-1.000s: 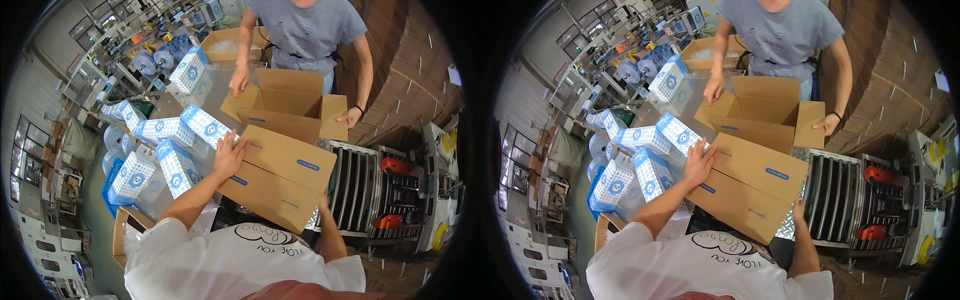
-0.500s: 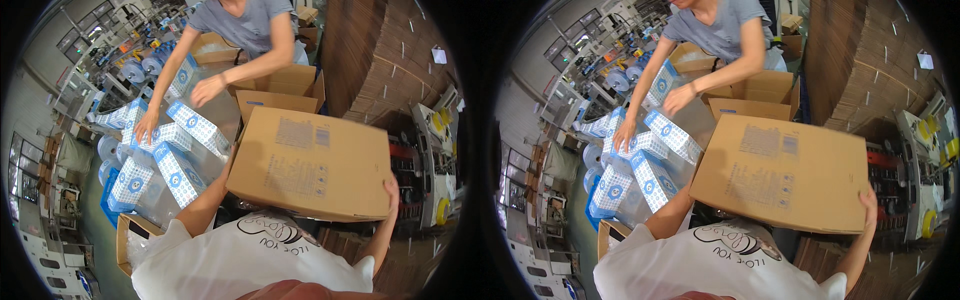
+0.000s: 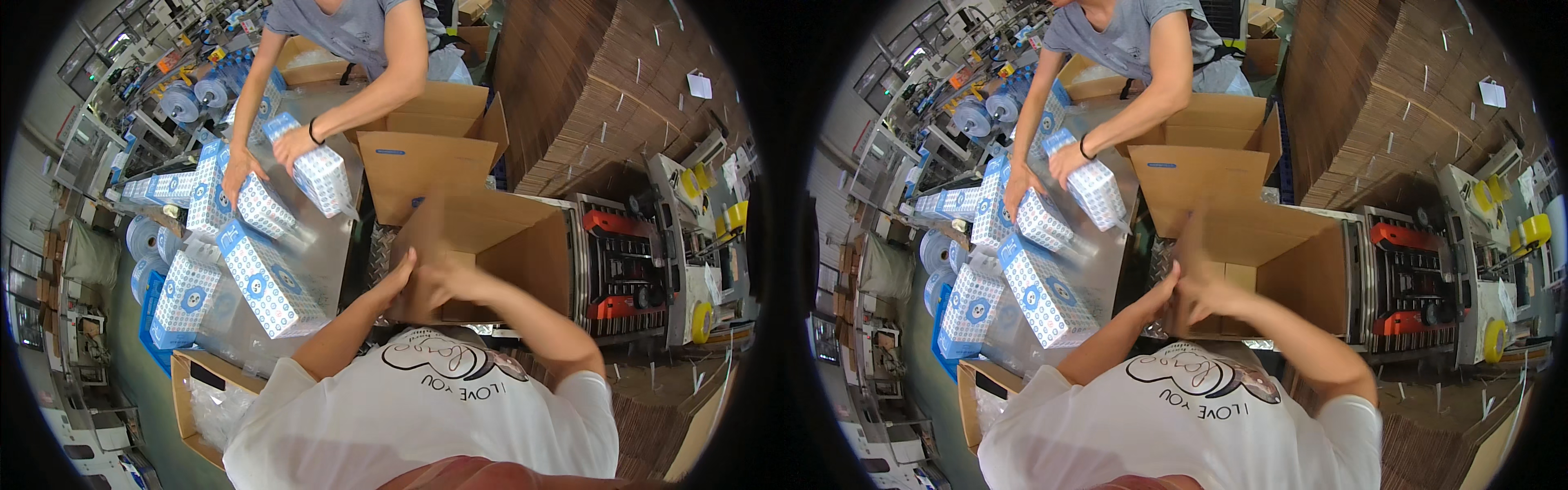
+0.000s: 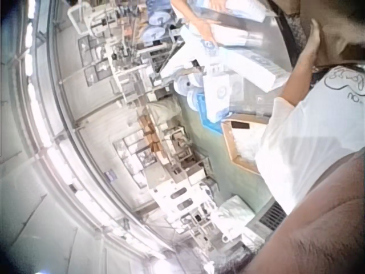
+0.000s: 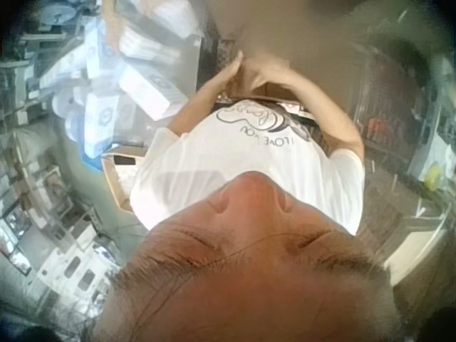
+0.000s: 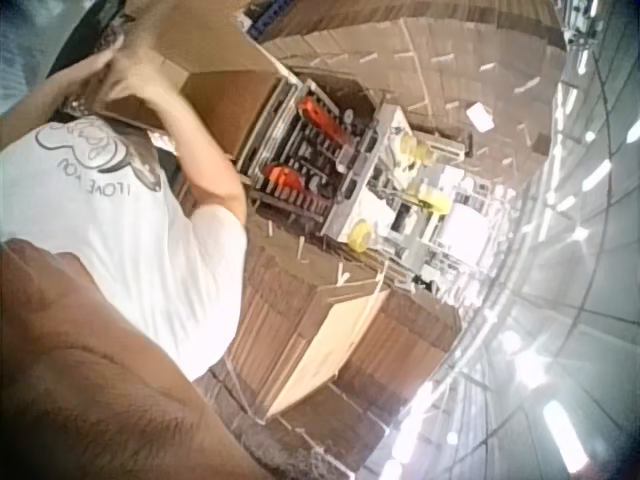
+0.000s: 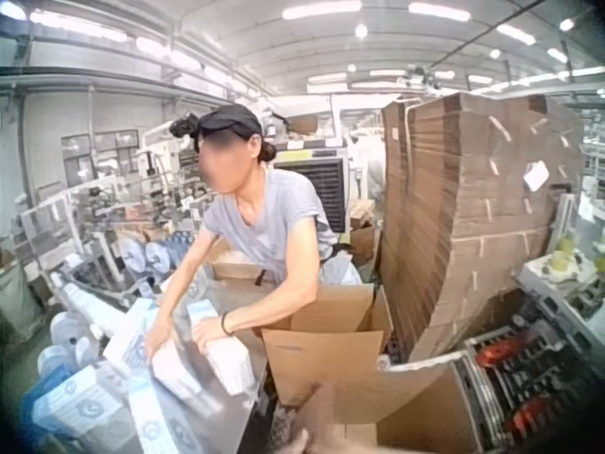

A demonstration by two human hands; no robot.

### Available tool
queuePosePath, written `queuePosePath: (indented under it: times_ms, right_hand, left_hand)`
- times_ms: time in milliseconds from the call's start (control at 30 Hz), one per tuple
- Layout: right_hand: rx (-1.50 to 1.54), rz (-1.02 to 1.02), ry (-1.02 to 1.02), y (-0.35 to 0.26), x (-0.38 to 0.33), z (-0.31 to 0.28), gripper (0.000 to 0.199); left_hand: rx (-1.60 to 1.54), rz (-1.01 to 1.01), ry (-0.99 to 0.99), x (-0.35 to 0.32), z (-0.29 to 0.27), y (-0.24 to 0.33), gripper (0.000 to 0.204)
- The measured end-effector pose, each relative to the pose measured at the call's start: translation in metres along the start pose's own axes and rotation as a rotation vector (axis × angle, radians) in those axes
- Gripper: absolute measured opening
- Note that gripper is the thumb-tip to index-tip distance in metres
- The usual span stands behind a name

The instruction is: The person packs wrapped product packages into cardboard boxes, folds the box flaps closed by hand, and transfers the packed boxes onto a roller conveyor.

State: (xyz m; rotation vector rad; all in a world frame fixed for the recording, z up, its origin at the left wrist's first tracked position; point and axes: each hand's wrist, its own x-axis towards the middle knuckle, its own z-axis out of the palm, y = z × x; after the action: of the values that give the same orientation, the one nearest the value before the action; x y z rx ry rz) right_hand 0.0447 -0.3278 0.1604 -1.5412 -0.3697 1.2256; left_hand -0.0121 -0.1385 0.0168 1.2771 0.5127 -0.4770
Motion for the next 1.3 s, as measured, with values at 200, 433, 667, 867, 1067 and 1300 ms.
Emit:
queuePosePath:
  times_ms: [200,433,667,867,1067,1300]
  right_hand:
    - [-0.662,-0.135,-0.197,0.004,-0.016,-0.053,0.066]
    - [-1.172,-0.211,0.655,0.235,-0.098,-0.206,0.081]
    - [-0.098,-0.335,0.773,0.242,0.027,-0.126,0.071]
    - [-0.371,-0.283,0.815,0.258,0.084,-0.066,0.076]
    - [-1.080,0.369,0.282,0.174,0.058,-0.103,0.081]
    - [-0.904,0.094,-0.312,-0.099,0.181,0.044,0.023]
  left_hand:
    - [0.549,0.341,0.269,-0.001,-0.013,0.029,0.065]
    - [0.551,-0.166,0.507,0.016,-0.075,-0.023,0.045]
    - [1.502,-0.098,0.742,0.025,-0.071,-0.047,0.067]
    - [2.061,0.597,0.145,-0.135,-0.142,0.117,0.056]
    - [2.280,0.730,-0.180,-0.194,-0.246,0.082,0.079]
    - [1.384,0.656,0.133,-0.269,-0.252,0.049,0.074]
